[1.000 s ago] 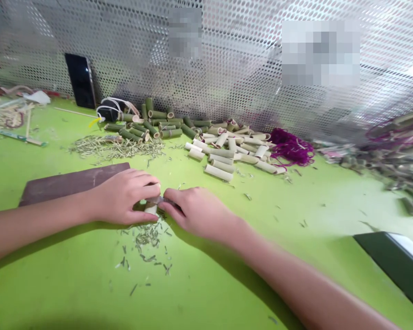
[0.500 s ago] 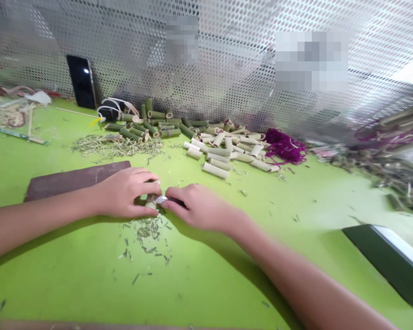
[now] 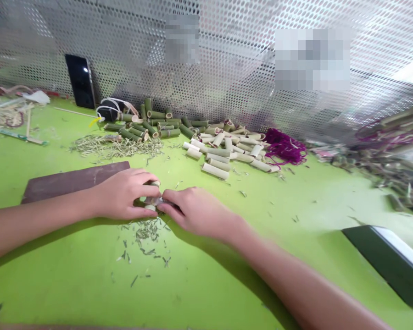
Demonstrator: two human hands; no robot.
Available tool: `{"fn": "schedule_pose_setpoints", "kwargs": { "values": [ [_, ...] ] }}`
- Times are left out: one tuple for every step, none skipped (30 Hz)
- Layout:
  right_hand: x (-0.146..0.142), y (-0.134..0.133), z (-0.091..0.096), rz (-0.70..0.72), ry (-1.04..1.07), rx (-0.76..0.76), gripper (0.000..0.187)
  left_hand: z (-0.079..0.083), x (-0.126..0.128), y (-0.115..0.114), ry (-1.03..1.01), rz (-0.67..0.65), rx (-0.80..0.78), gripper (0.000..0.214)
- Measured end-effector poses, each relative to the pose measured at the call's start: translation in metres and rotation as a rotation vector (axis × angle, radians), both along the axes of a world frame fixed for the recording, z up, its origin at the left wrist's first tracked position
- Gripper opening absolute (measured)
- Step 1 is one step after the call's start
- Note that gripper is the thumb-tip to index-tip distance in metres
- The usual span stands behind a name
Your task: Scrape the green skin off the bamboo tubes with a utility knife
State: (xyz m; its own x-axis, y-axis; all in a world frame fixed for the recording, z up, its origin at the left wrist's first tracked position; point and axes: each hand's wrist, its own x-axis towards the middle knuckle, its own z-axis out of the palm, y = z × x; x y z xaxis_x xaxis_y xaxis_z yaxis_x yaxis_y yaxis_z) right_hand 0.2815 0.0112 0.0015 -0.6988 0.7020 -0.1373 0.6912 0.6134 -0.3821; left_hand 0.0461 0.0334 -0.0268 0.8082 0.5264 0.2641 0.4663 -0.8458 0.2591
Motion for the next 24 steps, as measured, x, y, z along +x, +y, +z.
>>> {"fn": "schedule_pose_setpoints", "kwargs": {
  "values": [
    [0.001, 0.001, 0.001, 0.012, 0.002, -0.015, 0.038, 0.0, 0.0, 0.0, 0.012, -0.003, 0.001, 0.038],
    [0.001, 0.002, 0.003, 0.023, 0.003, -0.031, 0.038, 0.001, 0.0, 0.0, 0.023, -0.005, 0.002, 0.038],
    [0.002, 0.002, 0.005, 0.033, 0.004, -0.046, 0.039, 0.001, 0.0, 0.0, 0.032, -0.008, 0.003, 0.038],
    [0.003, 0.003, 0.006, 0.041, 0.007, -0.06, 0.04, 0.001, 0.0, 0.0, 0.038, -0.011, 0.005, 0.038],
    [0.003, 0.004, 0.007, 0.046, 0.008, -0.071, 0.041, 0.001, 0.0, 0.0, 0.039, -0.013, 0.006, 0.038],
    [0.004, 0.004, 0.008, 0.048, 0.007, -0.076, 0.042, 0.001, 0.0, 0.0, 0.034, -0.013, 0.007, 0.038],
    [0.004, 0.004, 0.009, 0.045, 0.004, -0.076, 0.043, 0.001, 0.0, 0.0, 0.026, -0.01, 0.006, 0.039],
    [0.005, 0.004, 0.009, 0.041, 0.003, -0.072, 0.043, 0.0, 0.0, 0.0, 0.015, -0.005, 0.0, 0.039],
    [0.005, 0.004, 0.008, 0.035, 0.001, -0.065, 0.044, 0.0, -0.001, 0.0, 0.003, -0.001, -0.009, 0.041],
    [0.005, 0.003, 0.008, 0.029, -0.002, -0.057, 0.044, -0.001, -0.002, 0.0, -0.012, 0.004, -0.02, 0.045],
    [0.005, 0.003, 0.007, 0.023, -0.006, -0.049, 0.045, -0.001, -0.003, -0.001, -0.031, 0.01, -0.032, 0.049],
    [0.005, 0.002, 0.006, 0.021, -0.009, -0.042, 0.045, -0.002, -0.005, -0.002, -0.055, 0.018, -0.042, 0.053],
    [0.005, 0.001, 0.005, 0.02, -0.012, -0.037, 0.045, -0.002, -0.006, -0.002, -0.085, 0.029, -0.048, 0.055],
    [0.005, 0.001, 0.005, 0.021, -0.016, -0.033, 0.044, -0.001, -0.008, -0.003, -0.119, 0.036, -0.053, 0.054],
    [0.005, 0.001, 0.004, 0.023, -0.021, -0.03, 0.044, -0.001, -0.01, -0.003, -0.154, 0.035, -0.059, 0.05],
    [0.005, 0.0, 0.004, 0.025, -0.025, -0.027, 0.044, 0.0, -0.011, -0.004, -0.188, 0.027, -0.066, 0.044],
    [0.005, 0.0, 0.004, 0.027, -0.029, -0.026, 0.044, 0.001, -0.012, -0.004, -0.219, 0.012, -0.072, 0.038],
    [0.005, 0.0, 0.004, 0.029, -0.033, -0.023, 0.044, 0.002, -0.013, -0.004, -0.245, -0.007, -0.077, 0.033],
    [0.005, 0.0, 0.004, 0.03, -0.035, -0.02, 0.044, 0.002, -0.013, -0.004, -0.266, -0.025, -0.078, 0.029],
    [0.005, 0.0, 0.004, 0.031, -0.036, -0.016, 0.044, 0.003, -0.013, -0.004, -0.282, -0.038, -0.074, 0.025],
    [0.005, 0.0, 0.004, 0.031, -0.036, -0.012, 0.044, 0.003, -0.013, -0.004, -0.291, -0.052, -0.064, 0.023],
    [0.005, -0.001, 0.004, 0.032, -0.035, -0.008, 0.044, 0.003, -0.012, -0.005, -0.295, -0.068, -0.048, 0.021],
    [0.005, -0.001, 0.004, 0.032, -0.034, -0.004, 0.045, 0.002, -0.011, -0.005, -0.294, -0.085, -0.027, 0.02],
    [0.005, -0.001, 0.004, 0.033, -0.031, 0.001, 0.045, 0.002, -0.011, -0.006, -0.291, -0.101, -0.003, 0.019]
  ]
}}
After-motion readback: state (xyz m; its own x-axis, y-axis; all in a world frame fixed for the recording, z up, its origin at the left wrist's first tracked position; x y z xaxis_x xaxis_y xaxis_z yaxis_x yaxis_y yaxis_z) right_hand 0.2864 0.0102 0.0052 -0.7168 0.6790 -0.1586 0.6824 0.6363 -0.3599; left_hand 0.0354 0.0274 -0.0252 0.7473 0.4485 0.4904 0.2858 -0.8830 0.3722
